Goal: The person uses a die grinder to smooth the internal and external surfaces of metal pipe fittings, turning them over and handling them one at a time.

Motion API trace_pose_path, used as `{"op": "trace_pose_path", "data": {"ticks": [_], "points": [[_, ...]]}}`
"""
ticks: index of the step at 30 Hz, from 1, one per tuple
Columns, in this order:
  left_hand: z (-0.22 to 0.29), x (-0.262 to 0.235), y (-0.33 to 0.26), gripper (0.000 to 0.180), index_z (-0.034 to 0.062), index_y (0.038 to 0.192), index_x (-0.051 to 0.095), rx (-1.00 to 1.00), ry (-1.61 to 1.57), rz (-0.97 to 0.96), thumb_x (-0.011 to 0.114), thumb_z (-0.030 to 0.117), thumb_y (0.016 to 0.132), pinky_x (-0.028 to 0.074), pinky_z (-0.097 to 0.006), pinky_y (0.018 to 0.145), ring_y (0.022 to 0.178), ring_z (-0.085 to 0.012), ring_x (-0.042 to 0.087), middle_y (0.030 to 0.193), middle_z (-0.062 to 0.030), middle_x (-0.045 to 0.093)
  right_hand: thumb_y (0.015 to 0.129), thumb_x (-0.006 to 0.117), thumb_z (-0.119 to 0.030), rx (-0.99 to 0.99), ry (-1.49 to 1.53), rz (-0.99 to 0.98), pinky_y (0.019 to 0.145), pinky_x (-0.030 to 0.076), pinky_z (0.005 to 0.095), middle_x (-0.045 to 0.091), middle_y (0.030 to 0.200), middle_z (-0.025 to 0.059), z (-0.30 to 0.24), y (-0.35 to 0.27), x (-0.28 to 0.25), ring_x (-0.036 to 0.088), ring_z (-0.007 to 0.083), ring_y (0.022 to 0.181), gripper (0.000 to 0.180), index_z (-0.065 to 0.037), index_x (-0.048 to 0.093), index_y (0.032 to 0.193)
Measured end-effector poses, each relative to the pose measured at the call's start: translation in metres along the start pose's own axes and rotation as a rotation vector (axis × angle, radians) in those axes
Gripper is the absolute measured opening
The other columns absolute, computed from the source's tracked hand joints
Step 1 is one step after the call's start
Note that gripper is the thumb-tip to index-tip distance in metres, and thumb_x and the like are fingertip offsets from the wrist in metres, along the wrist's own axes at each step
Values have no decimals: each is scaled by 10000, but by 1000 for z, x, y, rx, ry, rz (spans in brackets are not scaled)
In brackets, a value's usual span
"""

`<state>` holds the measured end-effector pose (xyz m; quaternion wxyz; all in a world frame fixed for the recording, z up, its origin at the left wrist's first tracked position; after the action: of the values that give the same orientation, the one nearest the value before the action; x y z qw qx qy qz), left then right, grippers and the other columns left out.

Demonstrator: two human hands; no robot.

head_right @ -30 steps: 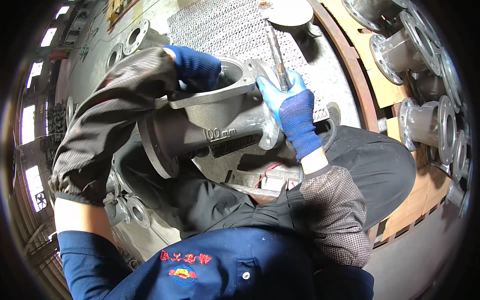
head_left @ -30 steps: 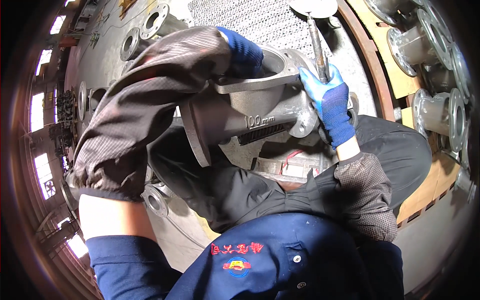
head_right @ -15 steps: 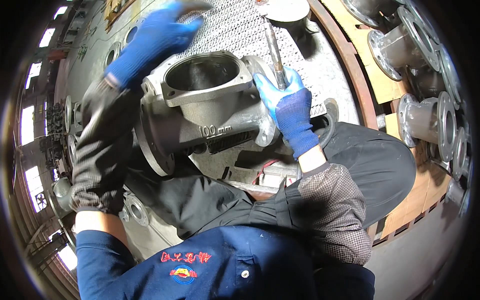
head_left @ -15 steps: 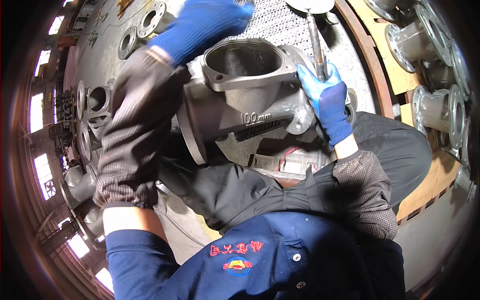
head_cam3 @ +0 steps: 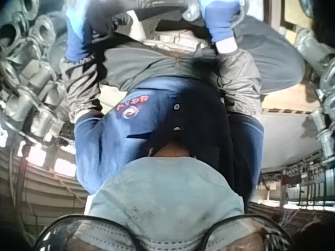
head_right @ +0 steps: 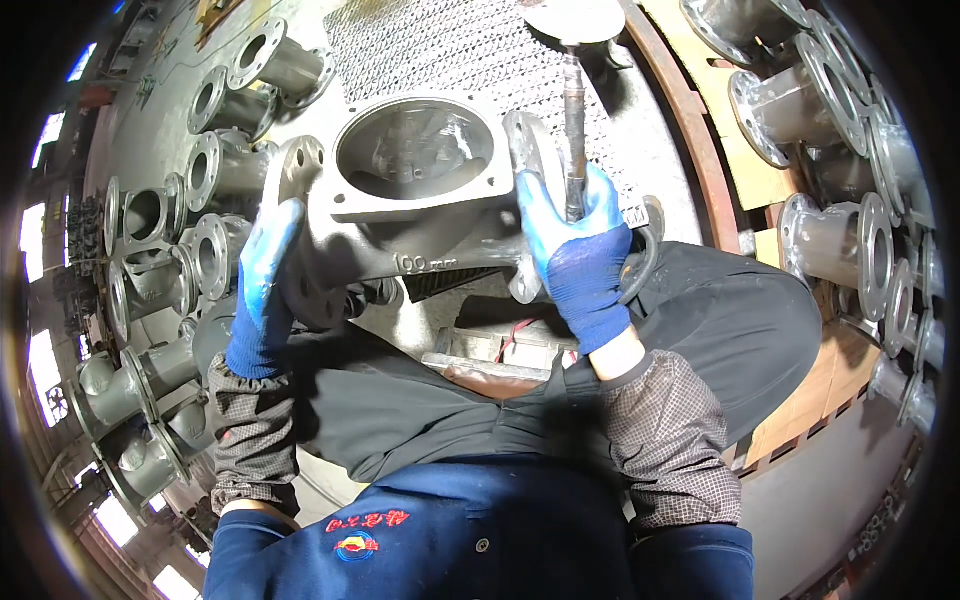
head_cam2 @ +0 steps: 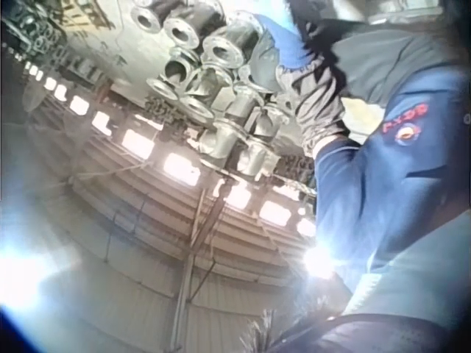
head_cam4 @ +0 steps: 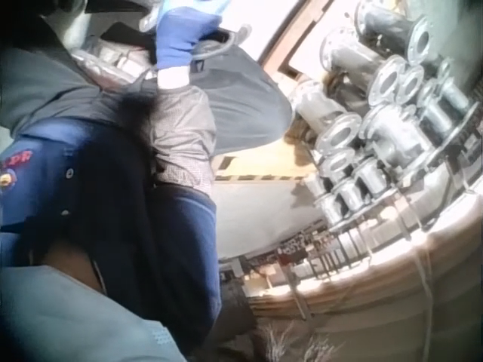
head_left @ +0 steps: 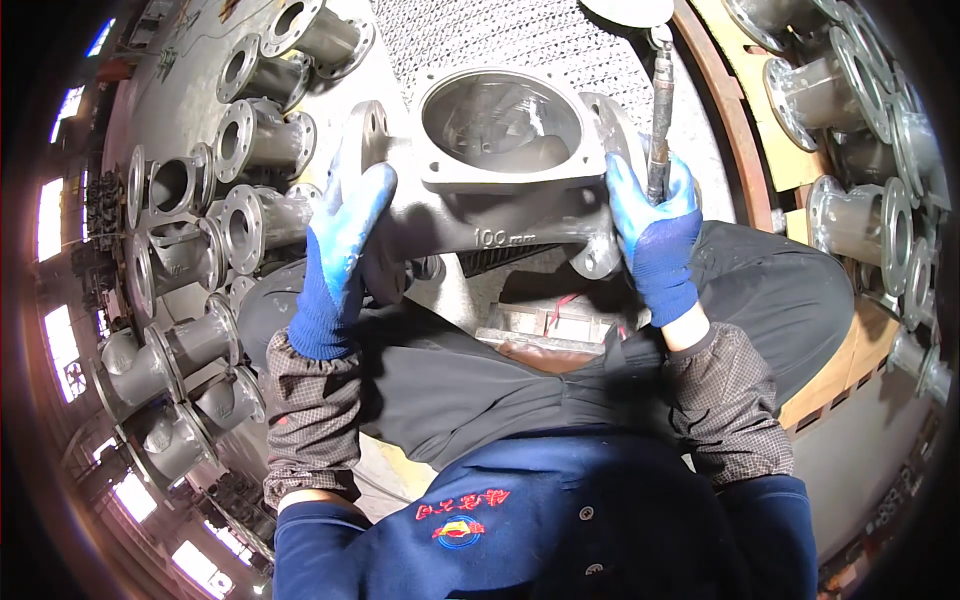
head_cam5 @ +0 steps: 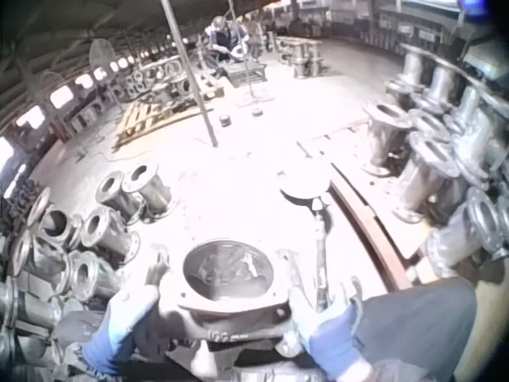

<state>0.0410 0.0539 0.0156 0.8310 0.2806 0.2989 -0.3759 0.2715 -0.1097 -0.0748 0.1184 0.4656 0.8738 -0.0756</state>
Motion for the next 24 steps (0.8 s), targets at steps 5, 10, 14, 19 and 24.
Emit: {"op": "trace_pose_path", "data": {"ticks": [5,10,14,19,24], "points": [[-51,18,-33,255,-16,951,600,-578,-565,121,544,222,877,448,-249,614,679,-120,560,848,-40,604,767,764,-227,-106,-66,-31,639,507,313,655,792,105,-32,1,31,632,169,689,366,-16,630,1035],[-83,23,-78,265,-37,975,615,-716,-564,205,554,191,854,481,-278,729,787,-133,588,874,-62,627,719,796,-231,-276,-179,-37,649,516,346,657,801,123,-38,3,56,645,252,704,379,-24,646,999],[-84,26,-82,299,-43,1019,599,-894,-632,214,569,194,840,485,-282,735,783,-132,586,881,-61,627,710,808,-191,-274,-212,-111,687,523,340,669,836,130,-52,0,58,660,257,739,391,-11,648,1019],[-75,25,-68,336,-49,1069,585,-880,-697,173,573,191,834,491,-283,739,796,-139,600,918,-72,636,726,810,-184,-298,-163,-44,693,520,307,672,880,117,-42,-1,55,664,192,753,390,-16,636,1032],[-63,18,-61,345,-56,1082,585,-920,-750,276,591,172,823,488,-277,734,800,-138,599,916,-76,638,782,767,-191,-128,-180,-94,679,507,288,670,871,103,-43,0,52,640,153,719,310,-11,635,999]]}}
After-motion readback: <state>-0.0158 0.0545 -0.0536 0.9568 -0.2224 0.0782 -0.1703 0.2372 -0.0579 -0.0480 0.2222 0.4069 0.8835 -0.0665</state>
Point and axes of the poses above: each hand's wrist, its own y-axis towards the middle knuckle, its own x-axis out of the palm, z = x × y, the point moved 6 cm from there along y, towards the middle knuckle
